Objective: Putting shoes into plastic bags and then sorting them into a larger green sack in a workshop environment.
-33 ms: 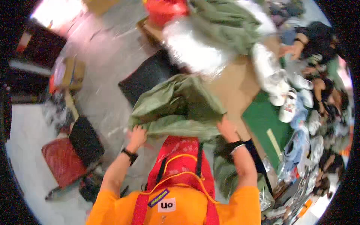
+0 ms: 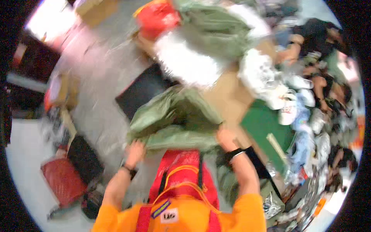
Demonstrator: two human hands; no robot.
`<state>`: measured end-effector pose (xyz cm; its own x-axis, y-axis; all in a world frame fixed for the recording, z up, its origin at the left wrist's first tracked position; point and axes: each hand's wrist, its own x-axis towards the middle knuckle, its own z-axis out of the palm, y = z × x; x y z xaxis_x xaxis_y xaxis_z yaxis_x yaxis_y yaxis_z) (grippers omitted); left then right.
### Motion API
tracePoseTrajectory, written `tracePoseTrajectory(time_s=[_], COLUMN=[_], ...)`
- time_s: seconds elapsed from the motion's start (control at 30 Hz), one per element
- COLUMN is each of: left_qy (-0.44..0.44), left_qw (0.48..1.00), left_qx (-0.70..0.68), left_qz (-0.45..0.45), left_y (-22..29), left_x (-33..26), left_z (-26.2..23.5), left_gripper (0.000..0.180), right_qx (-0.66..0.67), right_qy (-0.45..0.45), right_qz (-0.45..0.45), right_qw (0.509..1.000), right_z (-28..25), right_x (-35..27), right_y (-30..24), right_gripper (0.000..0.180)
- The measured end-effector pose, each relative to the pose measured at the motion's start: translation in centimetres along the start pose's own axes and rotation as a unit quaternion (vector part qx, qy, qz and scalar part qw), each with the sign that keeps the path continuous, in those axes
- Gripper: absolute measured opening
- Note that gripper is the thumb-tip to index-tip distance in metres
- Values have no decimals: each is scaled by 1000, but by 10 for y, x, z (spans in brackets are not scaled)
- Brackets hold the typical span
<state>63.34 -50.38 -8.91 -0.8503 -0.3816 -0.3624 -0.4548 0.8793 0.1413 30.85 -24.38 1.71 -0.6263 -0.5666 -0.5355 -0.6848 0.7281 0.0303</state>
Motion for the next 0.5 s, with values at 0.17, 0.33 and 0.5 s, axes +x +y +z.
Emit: tracePoseTrajectory(time_s=[0.17,0.33,0.5], left_qy=[33,-218,-250], left_qw=[998,975,968], left_qx=[-37,-24,0], left_qz=[-26,-27,3], left_y=[3,-50,-50], left_x=[-23,1,-12], left_z=[-11,35,21], left_gripper=[28,39,32], right_qx=[90,112,-66], right_qy=[29,51,155], right_qz=[49,43,-159], right_qw=[994,991,973], right_z=[69,63,73], right_x=[18,21,55], right_y=[10,1,5], right_gripper=[45,39,18])
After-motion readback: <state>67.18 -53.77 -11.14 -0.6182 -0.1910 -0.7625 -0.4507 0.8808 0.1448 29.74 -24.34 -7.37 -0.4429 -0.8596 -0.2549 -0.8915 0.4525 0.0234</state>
